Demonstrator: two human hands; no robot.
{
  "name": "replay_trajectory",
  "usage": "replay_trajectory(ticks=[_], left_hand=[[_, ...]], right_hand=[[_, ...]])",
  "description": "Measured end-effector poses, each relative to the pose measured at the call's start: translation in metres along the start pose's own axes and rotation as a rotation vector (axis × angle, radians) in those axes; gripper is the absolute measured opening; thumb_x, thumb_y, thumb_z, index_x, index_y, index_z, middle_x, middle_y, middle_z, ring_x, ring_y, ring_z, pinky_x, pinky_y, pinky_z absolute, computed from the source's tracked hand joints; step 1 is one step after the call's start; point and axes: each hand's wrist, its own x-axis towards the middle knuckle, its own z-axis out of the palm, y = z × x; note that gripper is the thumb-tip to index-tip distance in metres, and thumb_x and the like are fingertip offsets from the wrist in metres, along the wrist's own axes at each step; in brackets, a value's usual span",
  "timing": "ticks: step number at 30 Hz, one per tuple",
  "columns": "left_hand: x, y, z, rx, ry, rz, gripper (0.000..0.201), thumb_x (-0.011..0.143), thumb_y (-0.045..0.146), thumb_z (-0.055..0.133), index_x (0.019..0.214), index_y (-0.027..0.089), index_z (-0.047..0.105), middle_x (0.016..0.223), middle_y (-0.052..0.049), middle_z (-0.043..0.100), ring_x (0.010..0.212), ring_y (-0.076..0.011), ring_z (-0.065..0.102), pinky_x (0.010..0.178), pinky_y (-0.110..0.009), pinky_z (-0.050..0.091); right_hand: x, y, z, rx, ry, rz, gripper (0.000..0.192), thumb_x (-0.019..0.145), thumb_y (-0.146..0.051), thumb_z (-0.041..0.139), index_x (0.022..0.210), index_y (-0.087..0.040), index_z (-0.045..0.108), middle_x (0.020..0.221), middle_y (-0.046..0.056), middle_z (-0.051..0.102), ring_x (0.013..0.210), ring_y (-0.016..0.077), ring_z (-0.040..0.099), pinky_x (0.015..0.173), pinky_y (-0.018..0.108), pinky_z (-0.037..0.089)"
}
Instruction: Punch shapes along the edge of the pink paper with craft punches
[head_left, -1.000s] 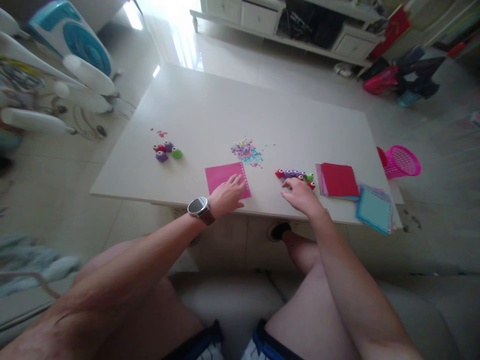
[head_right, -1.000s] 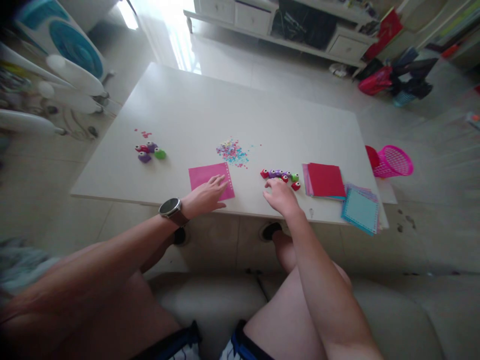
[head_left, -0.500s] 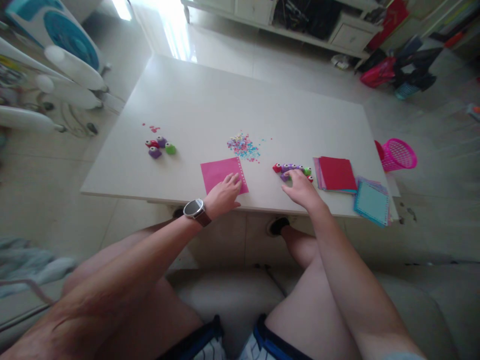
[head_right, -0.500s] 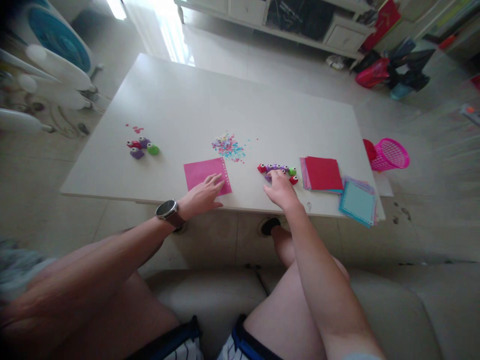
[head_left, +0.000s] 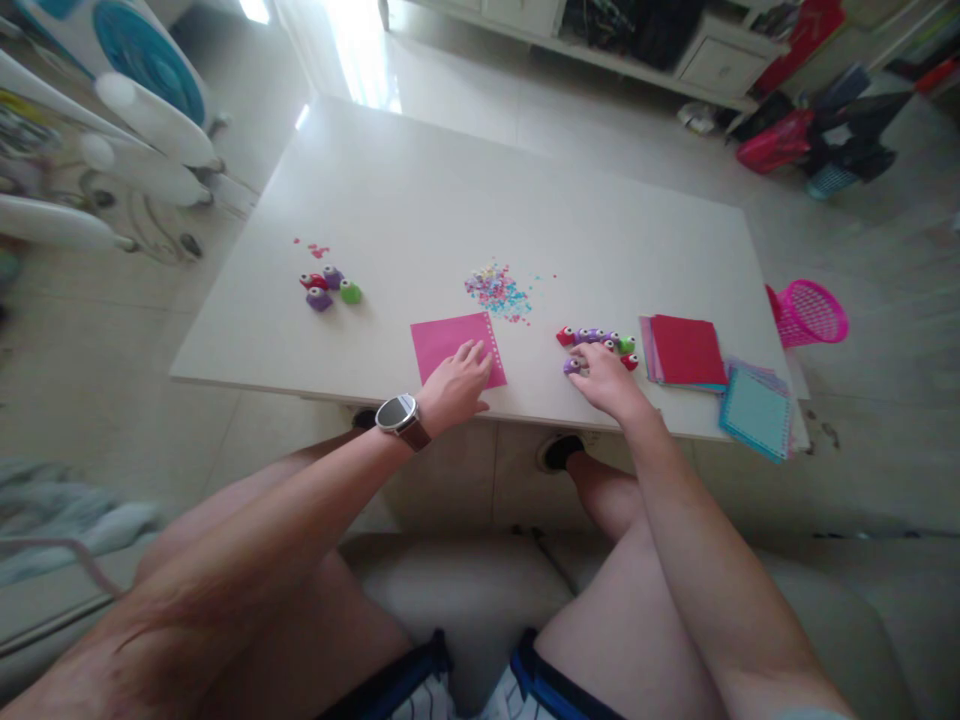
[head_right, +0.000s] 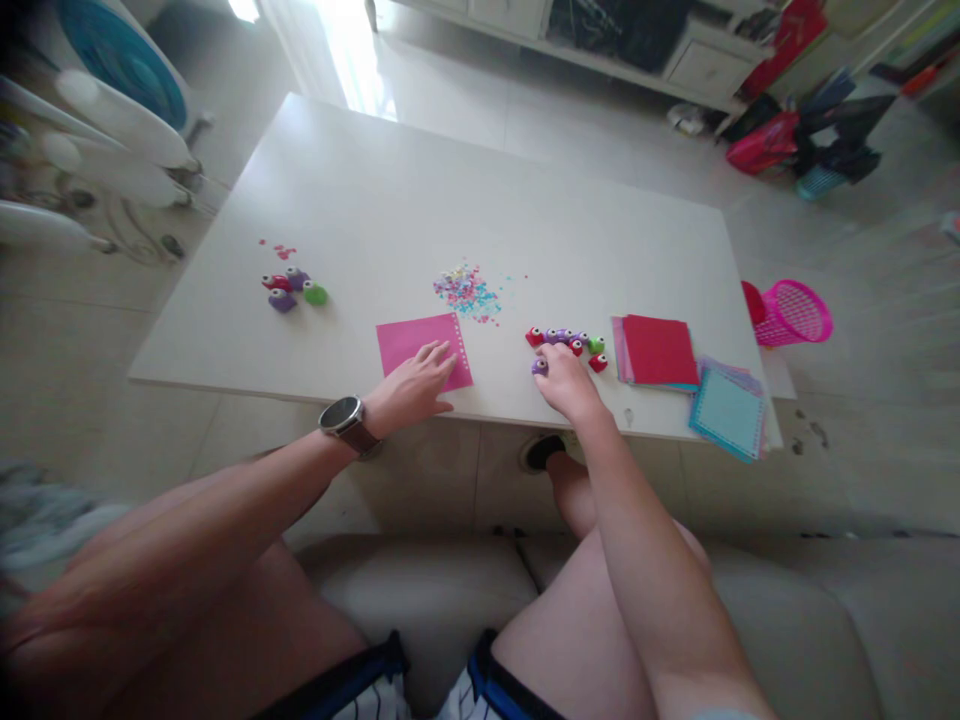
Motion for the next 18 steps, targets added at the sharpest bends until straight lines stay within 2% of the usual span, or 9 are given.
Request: replay_trajectory(ticks=[5, 10, 14, 18], left_hand=[[0.0002, 0.0061, -0.0038, -0.006, -0.018, -0.015, 0.083, 0.087, 0.031, 0.090, 0.155, 0.007, 0.050, 0.170, -0.030, 0.045, 0.163, -0.0429, 0.039, 0.126, -0.051, 0.046], [0.0005, 0.0067, -0.0032, -0.007, -0.008, -0.019, 0.084, 0.086, 0.032, 0.091, 0.155, 0.008, 0.049, 0.170, -0.032, 0.044, 0.163, -0.0443, 0.038, 0.129, -0.054, 0.041], [0.0014, 0.0054, -0.0019, -0.007, -0.008, -0.007, 0.082, 0.086, 0.033, 0.090, 0.154, 0.008, 0.050, 0.168, -0.032, 0.046, 0.161, -0.0449, 0.040, 0.128, -0.055, 0.041], [0.0015, 0.0033, 0.0013, -0.011, 0.011, 0.013, 0.087, 0.084, 0.033, 0.091, 0.156, 0.008, 0.048, 0.167, -0.031, 0.046, 0.161, -0.0461, 0.040, 0.127, -0.056, 0.042]], right_hand=[[-0.0005, -0.0006, -0.0028, 0.048, -0.062, 0.020, 0.032, 0.089, -0.006, 0.065, 0.117, -0.018, 0.073, 0.123, 0.014, 0.077, 0.112, 0.0272, 0.074, 0.105, 0.039, 0.057], [-0.0017, 0.0001, -0.0054, 0.052, -0.081, 0.028, 0.033, 0.088, -0.005, 0.066, 0.118, -0.018, 0.073, 0.122, 0.015, 0.078, 0.109, 0.0267, 0.074, 0.103, 0.039, 0.057], [-0.0034, 0.0016, -0.0048, 0.053, -0.070, 0.025, 0.034, 0.086, -0.005, 0.066, 0.116, -0.019, 0.074, 0.119, 0.013, 0.078, 0.106, 0.0270, 0.074, 0.101, 0.040, 0.058], [-0.0050, 0.0001, -0.0028, 0.026, -0.021, -0.013, 0.032, 0.086, -0.007, 0.066, 0.114, -0.020, 0.075, 0.123, 0.013, 0.071, 0.107, 0.0273, 0.072, 0.099, 0.040, 0.059]])
